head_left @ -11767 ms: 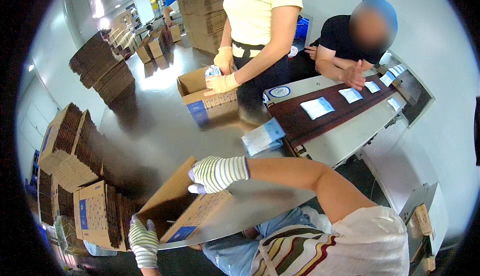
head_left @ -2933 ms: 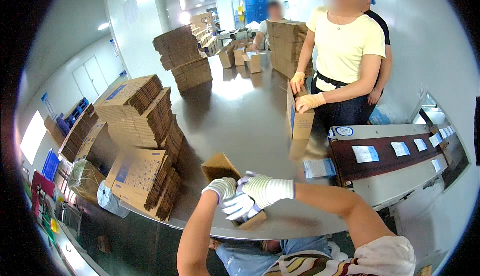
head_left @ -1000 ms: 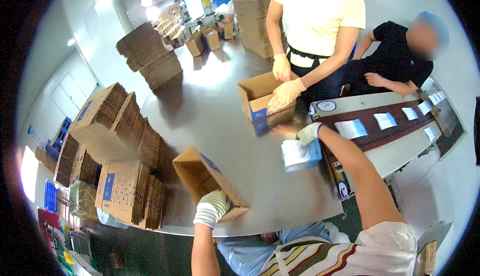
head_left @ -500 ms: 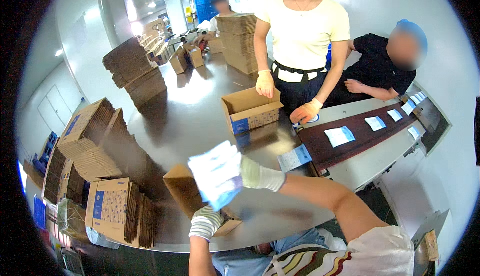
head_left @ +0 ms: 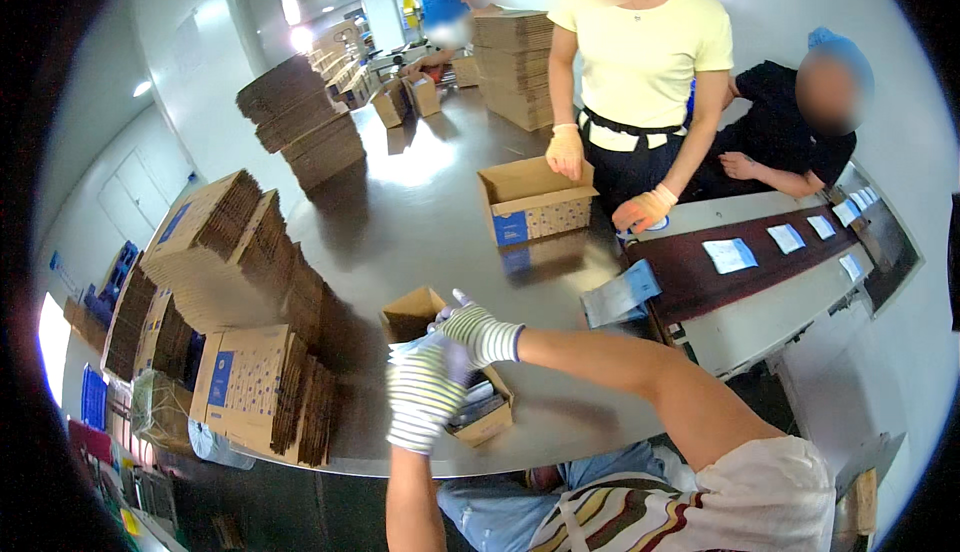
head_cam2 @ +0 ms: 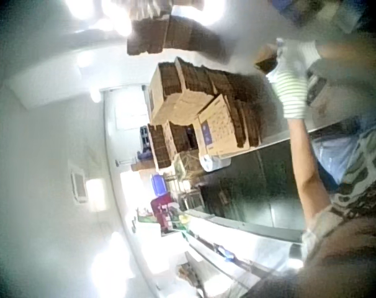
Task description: The person picks up groups of small blue and white packets and places them into cardboard boxes on a metal table, then folds the flaps of the boxes down.
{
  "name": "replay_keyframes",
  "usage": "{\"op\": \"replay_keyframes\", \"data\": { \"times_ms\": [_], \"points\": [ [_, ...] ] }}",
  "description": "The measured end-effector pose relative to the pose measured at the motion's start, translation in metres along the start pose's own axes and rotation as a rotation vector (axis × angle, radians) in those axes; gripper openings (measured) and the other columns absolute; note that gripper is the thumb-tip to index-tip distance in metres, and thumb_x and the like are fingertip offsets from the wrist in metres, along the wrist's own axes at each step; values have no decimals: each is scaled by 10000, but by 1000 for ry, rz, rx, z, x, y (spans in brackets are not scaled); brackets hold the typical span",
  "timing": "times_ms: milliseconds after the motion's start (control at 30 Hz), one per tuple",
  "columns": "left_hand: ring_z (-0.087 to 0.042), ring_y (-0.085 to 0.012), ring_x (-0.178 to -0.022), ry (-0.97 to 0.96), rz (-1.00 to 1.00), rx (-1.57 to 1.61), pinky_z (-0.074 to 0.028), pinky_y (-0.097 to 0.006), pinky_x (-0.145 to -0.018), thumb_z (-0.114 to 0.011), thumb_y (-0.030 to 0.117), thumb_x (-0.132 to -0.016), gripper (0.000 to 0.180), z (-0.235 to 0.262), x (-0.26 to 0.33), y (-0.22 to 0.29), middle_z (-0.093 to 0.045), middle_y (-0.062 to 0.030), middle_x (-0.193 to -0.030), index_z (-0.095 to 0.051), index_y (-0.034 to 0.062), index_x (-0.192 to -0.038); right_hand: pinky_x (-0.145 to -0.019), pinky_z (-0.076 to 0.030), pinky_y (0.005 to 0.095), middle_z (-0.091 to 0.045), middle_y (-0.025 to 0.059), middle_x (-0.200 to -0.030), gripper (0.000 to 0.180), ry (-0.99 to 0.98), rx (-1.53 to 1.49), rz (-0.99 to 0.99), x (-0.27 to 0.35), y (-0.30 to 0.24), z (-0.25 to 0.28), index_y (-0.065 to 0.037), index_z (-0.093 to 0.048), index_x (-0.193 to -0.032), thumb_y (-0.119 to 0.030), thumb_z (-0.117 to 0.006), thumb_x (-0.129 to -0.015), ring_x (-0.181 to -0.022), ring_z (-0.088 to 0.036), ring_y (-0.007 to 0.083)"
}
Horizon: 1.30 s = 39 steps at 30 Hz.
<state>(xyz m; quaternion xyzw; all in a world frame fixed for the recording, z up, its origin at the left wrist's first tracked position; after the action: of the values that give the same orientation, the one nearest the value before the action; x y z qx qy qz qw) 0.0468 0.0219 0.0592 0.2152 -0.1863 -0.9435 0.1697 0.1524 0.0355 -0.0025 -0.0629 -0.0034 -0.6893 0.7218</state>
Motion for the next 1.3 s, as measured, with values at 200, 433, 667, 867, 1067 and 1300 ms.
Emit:
{"op": "replay_keyframes", "data": {
  "times_ms": [200, 433, 667, 867, 1067, 1300],
  "points": [
    [-636, -331, -902, -278, 356, -426, -500, -426, -788, -440, 263, -898, 293, -37, -62, -70, -657, -170, -964, -623, 47, -973, -1118, -131, 506, -406, 168, -1387, 937, -174, 56, 76, 27, -4, 25, -88, -451, -1336, -532, -771, -576, -1341, -279, 328],
    [-519, -343, -1156, -738, 139, -374, -427, -395, -952, -444, 349, -870, 435, -134, -25, -174, -560, -165, -1223, -612, 82, -1170, -989, -398, 424, -526, 135, -1158, 485, 214, -228, 386, 115, -79, 16, -71, -513, -1144, -415, -585, -809, -1106, -505, 306],
    [-544, -324, -1110, -1015, 259, -390, -446, -384, -908, -480, 299, -841, 405, -94, -19, -110, -577, -190, -1170, -620, 45, -1124, -950, -412, 384, -577, 90, -968, 157, 526, -47, 366, 108, -79, -29, -100, -597, -902, -177, -489, -818, -960, -555, 246],
    [-589, -366, -991, -650, 177, -445, -473, -437, -846, -488, 309, -864, 349, -63, 8, -54, -599, -228, -1054, -602, 10, -1005, -888, -446, 406, -562, 90, -1027, 307, 663, -478, 470, 138, -41, 11, -83, -555, -990, -190, -680, -730, -992, -546, 271],
    [-589, -321, -967, -513, 216, -508, -474, -428, -827, -570, 359, -805, 416, -63, 14, -37, -596, -173, -1048, -589, 18, -1042, -871, -446, 423, -579, 115, -1038, 342, 526, -475, 189, 162, 40, -4, -71, -564, -1013, -285, -684, -775, -990, -549, 291],
    [-590, -326, -975, -523, 210, -506, -480, -432, -824, -564, 346, -809, 417, -65, 13, -40, -594, -183, -1072, -585, 11, -1056, -830, -484, 392, -643, 169, -954, 298, 462, -365, -179, 211, 205, -43, -35, -610, -985, -170, -695, -734, -898, -613, 315]
  ]
}}
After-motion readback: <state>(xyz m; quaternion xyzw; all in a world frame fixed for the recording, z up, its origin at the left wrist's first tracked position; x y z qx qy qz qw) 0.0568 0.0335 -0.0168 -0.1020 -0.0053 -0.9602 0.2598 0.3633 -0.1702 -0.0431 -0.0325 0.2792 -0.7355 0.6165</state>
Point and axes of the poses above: each hand's wrist, its own x-axis away from the middle knuckle, its own z-axis out of the back of the hand, y = z × x, the point moved 5 cm from there along -x, towards the middle knuckle
